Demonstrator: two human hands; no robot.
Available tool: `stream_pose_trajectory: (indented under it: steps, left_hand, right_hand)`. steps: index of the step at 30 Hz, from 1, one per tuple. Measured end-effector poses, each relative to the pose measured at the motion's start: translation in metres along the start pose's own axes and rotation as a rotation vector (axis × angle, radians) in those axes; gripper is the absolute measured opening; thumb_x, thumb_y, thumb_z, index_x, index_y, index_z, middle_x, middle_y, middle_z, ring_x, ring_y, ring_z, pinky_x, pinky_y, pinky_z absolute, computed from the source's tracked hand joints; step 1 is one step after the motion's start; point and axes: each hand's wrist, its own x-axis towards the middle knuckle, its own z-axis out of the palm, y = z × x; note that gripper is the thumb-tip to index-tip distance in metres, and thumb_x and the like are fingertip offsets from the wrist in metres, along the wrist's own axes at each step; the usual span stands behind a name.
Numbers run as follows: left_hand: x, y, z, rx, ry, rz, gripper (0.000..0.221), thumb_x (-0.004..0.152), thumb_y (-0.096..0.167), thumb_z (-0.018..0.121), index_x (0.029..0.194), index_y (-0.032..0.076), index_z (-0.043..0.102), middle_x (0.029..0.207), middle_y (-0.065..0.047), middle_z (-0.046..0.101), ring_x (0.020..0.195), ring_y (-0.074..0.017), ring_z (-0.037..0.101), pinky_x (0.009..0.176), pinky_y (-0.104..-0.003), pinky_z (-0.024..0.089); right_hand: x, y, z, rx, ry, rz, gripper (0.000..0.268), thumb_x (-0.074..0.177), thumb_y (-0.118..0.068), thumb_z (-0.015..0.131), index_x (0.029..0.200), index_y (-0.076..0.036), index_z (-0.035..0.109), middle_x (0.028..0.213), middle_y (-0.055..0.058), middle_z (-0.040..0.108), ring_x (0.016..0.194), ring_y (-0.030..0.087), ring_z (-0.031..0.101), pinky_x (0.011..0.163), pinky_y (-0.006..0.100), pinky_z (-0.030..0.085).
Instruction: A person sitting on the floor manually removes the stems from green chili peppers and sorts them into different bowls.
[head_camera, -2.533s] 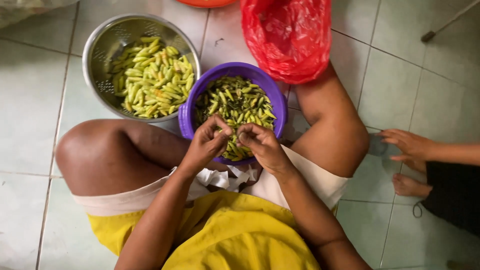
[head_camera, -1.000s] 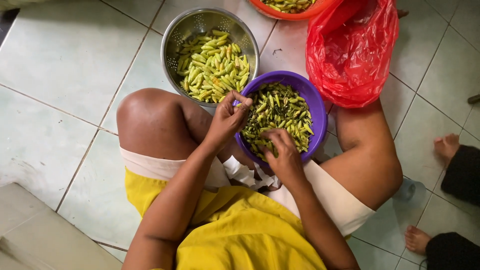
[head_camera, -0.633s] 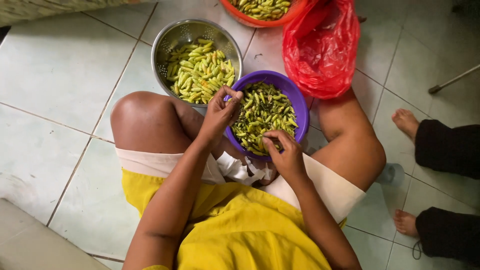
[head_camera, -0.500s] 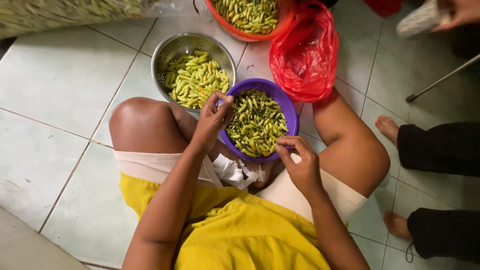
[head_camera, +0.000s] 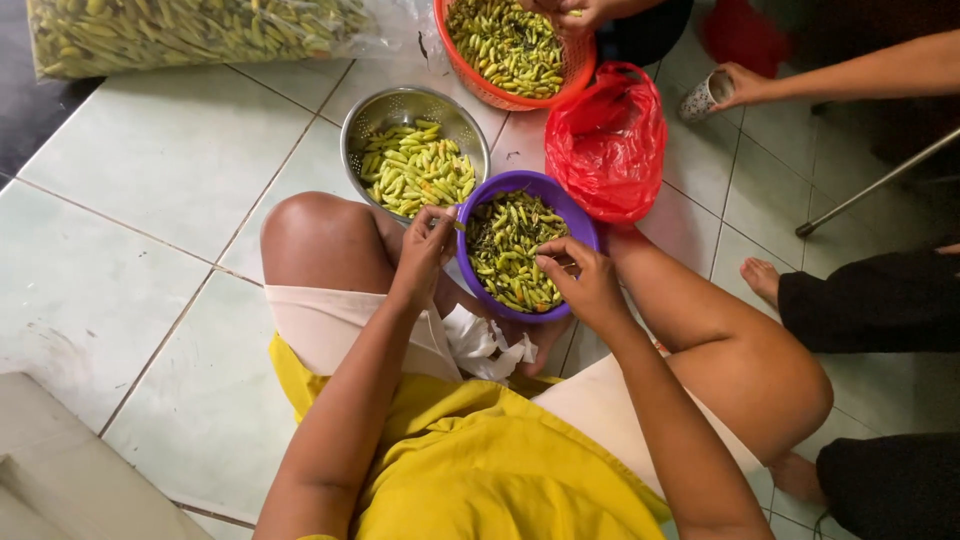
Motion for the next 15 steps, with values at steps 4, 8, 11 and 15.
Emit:
stream_pose_trajectory:
  steps: [4,8,11,15]
  left_hand:
    - [0.009,-0.017,-0.011,0.012,0.021,-0.014,0.014,0.104,0.022,0.066,0.098,0.011,0.058,0.052,0.004,0.048,0.039,-0.0039,0.040,0.047,-0.016,0.034]
    - [0.007,-0.017,-0.009,0.039,0.025,-0.037,0.015,0.105,0.021,0.064,0.100,0.010,0.057,0.049,0.001,0.047,0.041,-0.0036,0.038,0.045,-0.016,0.028]
    - [0.012,-0.026,-0.015,0.050,0.053,-0.029,0.014,0.104,0.020,0.065,0.100,0.010,0.057,0.048,0.002,0.047,0.040,-0.0038,0.039,0.044,-0.016,0.029]
    - [0.013,-0.032,-0.020,0.062,0.050,-0.040,0.015,0.104,0.021,0.064,0.102,0.007,0.058,0.046,0.002,0.046,0.038,-0.0032,0.037,0.041,-0.016,0.026]
  right_hand:
    - [-0.004,0.017,0.011,0.028,-0.048,0.054,0.015,0.096,-0.012,0.075,0.110,-0.006,0.077,0.098,0.015,0.077,0.091,0.024,0.077,0.077,0.033,0.062]
    - [-0.003,0.043,0.016,0.042,-0.093,0.135,0.019,0.095,-0.012,0.076,0.113,-0.004,0.076,0.099,0.016,0.077,0.088,0.022,0.076,0.076,0.033,0.062]
    - [-0.002,0.050,0.023,0.137,-0.101,0.218,0.027,0.094,-0.010,0.076,0.119,-0.001,0.073,0.102,0.018,0.076,0.090,0.018,0.074,0.080,0.034,0.062]
    - [-0.005,0.055,0.040,0.272,-0.043,0.297,0.021,0.091,-0.010,0.080,0.110,-0.002,0.079,0.092,0.014,0.078,0.086,0.014,0.074,0.078,0.032,0.063]
